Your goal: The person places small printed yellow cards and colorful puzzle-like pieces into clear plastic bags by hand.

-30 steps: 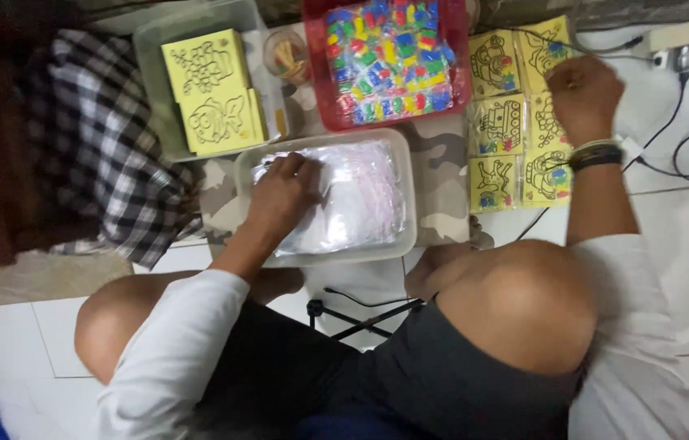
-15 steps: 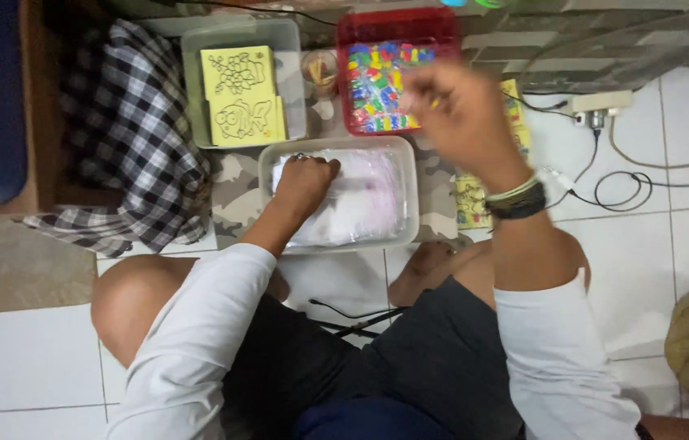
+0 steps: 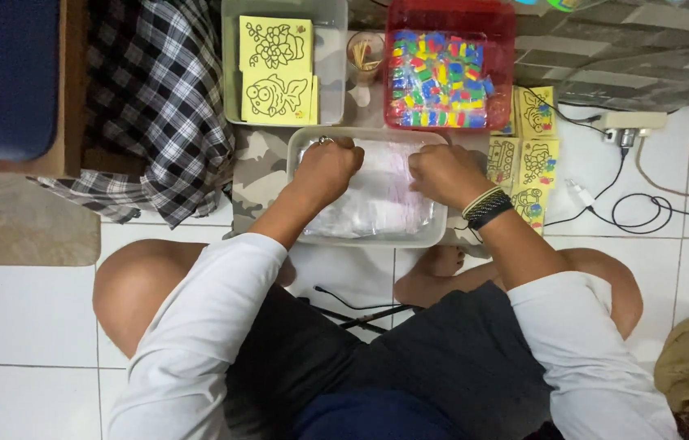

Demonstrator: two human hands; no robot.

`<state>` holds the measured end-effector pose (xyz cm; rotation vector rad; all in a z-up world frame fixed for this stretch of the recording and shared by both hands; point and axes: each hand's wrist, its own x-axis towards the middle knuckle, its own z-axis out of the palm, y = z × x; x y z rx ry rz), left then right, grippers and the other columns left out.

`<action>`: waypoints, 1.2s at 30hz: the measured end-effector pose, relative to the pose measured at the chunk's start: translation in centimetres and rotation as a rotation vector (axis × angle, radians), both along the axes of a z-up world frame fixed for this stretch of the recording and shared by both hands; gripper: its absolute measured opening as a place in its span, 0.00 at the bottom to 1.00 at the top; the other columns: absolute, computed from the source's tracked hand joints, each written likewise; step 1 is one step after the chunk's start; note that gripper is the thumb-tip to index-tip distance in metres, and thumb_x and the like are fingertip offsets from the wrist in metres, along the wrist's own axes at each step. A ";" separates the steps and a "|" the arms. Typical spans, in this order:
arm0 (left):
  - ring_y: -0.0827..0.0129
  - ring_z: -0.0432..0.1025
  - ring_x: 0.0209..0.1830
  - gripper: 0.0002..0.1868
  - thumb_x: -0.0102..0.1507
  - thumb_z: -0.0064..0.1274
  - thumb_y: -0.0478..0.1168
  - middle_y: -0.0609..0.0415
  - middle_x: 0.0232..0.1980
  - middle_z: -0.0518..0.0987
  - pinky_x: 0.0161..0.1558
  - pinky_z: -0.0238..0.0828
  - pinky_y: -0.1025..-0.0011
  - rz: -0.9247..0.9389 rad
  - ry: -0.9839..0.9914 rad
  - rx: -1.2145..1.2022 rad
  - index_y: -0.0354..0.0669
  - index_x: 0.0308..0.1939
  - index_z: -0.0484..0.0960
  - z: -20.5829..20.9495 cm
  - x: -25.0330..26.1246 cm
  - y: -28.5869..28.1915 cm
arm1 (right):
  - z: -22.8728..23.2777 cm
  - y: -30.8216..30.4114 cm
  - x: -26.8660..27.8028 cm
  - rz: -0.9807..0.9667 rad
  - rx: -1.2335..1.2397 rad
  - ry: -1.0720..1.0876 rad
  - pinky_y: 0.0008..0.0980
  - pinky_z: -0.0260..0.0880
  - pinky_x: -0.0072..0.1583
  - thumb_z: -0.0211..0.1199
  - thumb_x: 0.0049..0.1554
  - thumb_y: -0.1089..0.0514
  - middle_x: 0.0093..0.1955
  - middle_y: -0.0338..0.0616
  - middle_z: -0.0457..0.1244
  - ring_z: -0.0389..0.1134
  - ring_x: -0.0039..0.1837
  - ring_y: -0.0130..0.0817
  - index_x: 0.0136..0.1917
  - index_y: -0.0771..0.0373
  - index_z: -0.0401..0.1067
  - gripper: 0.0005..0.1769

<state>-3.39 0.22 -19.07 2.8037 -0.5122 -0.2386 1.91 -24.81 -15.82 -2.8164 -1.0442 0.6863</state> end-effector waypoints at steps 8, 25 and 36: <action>0.44 0.80 0.48 0.14 0.61 0.61 0.37 0.48 0.45 0.84 0.48 0.77 0.45 0.104 0.288 -0.160 0.48 0.49 0.79 3.6 0.3 -0.4 | -1.3 -1.3 0.6 -0.134 -0.076 0.033 0.53 0.77 0.53 0.59 0.59 0.47 0.48 0.33 0.70 0.74 0.55 0.48 0.47 0.45 0.78 0.08; 0.45 0.81 0.42 0.03 0.65 0.56 0.37 0.46 0.38 0.86 0.43 0.79 0.47 0.087 0.288 -0.163 0.47 0.42 0.83 2.6 -0.1 -0.6 | 5.0 -0.6 -0.2 -0.093 0.218 0.035 0.52 0.74 0.56 0.70 0.55 0.55 0.51 0.55 0.70 0.72 0.57 0.57 0.58 0.61 0.76 0.18; 0.48 0.81 0.33 0.01 0.61 0.61 0.35 0.48 0.32 0.83 0.37 0.79 0.55 0.160 0.214 -0.347 0.46 0.34 0.87 3.8 0.8 -0.1 | 3.6 -1.4 0.5 -0.166 0.609 0.140 0.43 0.72 0.51 0.67 0.55 0.66 0.41 0.52 0.69 0.72 0.48 0.48 0.48 0.61 0.78 0.06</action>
